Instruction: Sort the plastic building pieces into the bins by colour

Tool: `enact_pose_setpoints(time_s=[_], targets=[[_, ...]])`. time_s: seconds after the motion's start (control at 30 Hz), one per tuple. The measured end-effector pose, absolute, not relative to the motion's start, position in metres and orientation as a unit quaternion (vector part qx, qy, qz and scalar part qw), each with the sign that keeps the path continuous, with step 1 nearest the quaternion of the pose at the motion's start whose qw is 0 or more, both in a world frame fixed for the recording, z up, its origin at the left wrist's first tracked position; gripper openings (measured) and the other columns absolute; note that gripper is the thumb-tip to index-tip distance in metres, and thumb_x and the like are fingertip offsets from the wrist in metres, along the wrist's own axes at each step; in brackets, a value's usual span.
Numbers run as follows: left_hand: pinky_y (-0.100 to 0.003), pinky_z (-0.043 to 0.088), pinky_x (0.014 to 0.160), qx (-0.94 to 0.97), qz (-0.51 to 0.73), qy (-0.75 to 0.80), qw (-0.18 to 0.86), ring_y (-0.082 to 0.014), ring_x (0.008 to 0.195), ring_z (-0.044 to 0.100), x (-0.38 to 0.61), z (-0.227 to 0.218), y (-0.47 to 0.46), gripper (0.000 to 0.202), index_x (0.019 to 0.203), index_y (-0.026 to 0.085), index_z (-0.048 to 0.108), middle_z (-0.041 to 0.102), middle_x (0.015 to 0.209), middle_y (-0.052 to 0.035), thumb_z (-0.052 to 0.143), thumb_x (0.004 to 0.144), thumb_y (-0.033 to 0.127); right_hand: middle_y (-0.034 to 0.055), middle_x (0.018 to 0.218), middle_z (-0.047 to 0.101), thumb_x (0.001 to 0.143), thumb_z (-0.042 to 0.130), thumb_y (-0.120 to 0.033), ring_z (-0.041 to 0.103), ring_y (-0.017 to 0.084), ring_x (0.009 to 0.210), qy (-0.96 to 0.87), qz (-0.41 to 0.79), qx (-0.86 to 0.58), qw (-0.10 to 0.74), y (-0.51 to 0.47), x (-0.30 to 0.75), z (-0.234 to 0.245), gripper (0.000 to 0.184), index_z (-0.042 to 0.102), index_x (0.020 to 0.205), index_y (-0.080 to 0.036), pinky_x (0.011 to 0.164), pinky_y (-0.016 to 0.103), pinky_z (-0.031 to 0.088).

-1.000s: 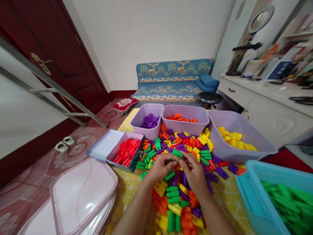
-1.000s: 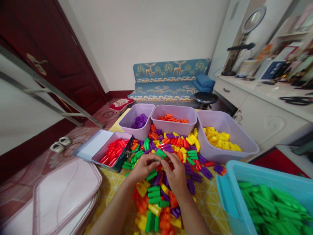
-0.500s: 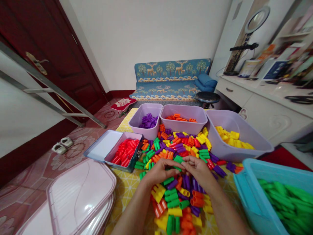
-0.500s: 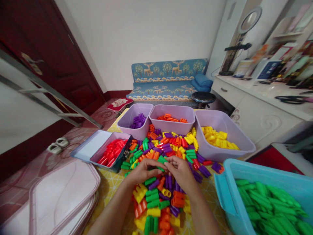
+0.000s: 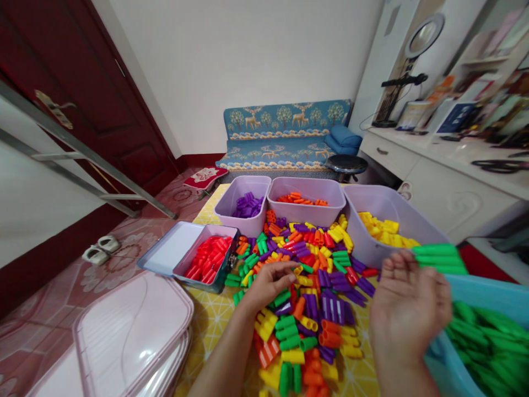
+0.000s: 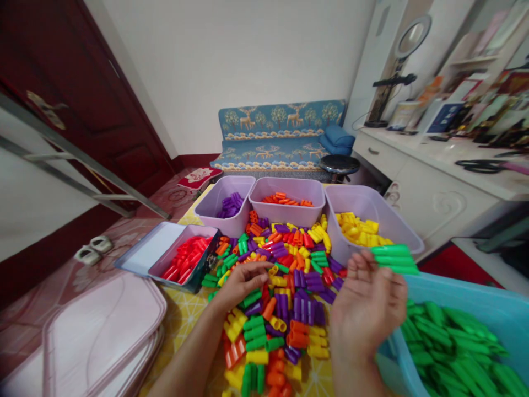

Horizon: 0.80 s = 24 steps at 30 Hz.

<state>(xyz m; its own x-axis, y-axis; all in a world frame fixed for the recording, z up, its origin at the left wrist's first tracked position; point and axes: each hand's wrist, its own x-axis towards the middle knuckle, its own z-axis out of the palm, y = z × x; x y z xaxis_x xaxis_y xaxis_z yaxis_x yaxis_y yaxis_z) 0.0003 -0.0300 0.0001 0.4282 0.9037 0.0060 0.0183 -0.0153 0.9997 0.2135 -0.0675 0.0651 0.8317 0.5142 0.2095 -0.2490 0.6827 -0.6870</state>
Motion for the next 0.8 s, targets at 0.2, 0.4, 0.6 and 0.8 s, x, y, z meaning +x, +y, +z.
enact_pose_setpoints(time_s=[0.2,0.4,0.6,0.8], targets=[[-0.025,0.044,0.066,0.597,0.391,0.366,0.597,-0.0121,0.065,0.057,0.0,0.002,-0.029,0.049,0.114,0.013,0.066,0.067,0.077,-0.0059,0.058,0.084,0.05,0.0058,0.121,0.059,0.092,0.035,-0.053,0.063,0.021,0.098,-0.175,0.248,-0.321,0.897,-0.073,0.221,0.066,0.036,0.058,0.103,-0.027,0.077,0.037,0.05],[-0.029,0.047,0.065,0.547,0.434,0.367,0.615,-0.0158,0.066,0.059,-0.001,0.004,-0.028,0.064,0.122,0.009,0.06,0.068,0.079,-0.0096,0.034,0.091,0.059,0.0056,0.094,0.067,0.084,0.057,-0.039,0.062,0.018,0.076,-0.459,0.361,-0.514,0.629,-0.064,0.182,0.042,0.024,0.063,0.099,-0.021,0.069,0.031,0.049],[-0.032,0.048,0.079,0.557,0.443,0.419,0.564,-0.0191,0.083,0.062,-0.005,0.006,-0.03,0.063,0.123,0.014,0.06,0.066,0.086,-0.0071,0.025,0.094,0.057,0.003,0.109,0.062,0.071,0.07,-0.014,0.06,0.021,0.099,-0.736,0.287,-0.472,0.391,-0.071,0.134,0.025,0.037,0.067,0.105,-0.027,0.087,0.035,0.049],[-0.036,0.047,0.088,0.612,0.423,0.427,0.514,-0.0224,0.093,0.061,-0.004,0.011,-0.032,0.058,0.122,0.015,0.062,0.068,0.101,-0.0089,0.03,0.094,0.055,0.0044,0.105,0.066,0.079,0.058,-0.009,0.062,0.021,0.102,-0.741,0.26,-0.491,0.378,-0.071,0.129,0.016,0.028,0.069,0.1,-0.025,0.089,0.035,0.049]])
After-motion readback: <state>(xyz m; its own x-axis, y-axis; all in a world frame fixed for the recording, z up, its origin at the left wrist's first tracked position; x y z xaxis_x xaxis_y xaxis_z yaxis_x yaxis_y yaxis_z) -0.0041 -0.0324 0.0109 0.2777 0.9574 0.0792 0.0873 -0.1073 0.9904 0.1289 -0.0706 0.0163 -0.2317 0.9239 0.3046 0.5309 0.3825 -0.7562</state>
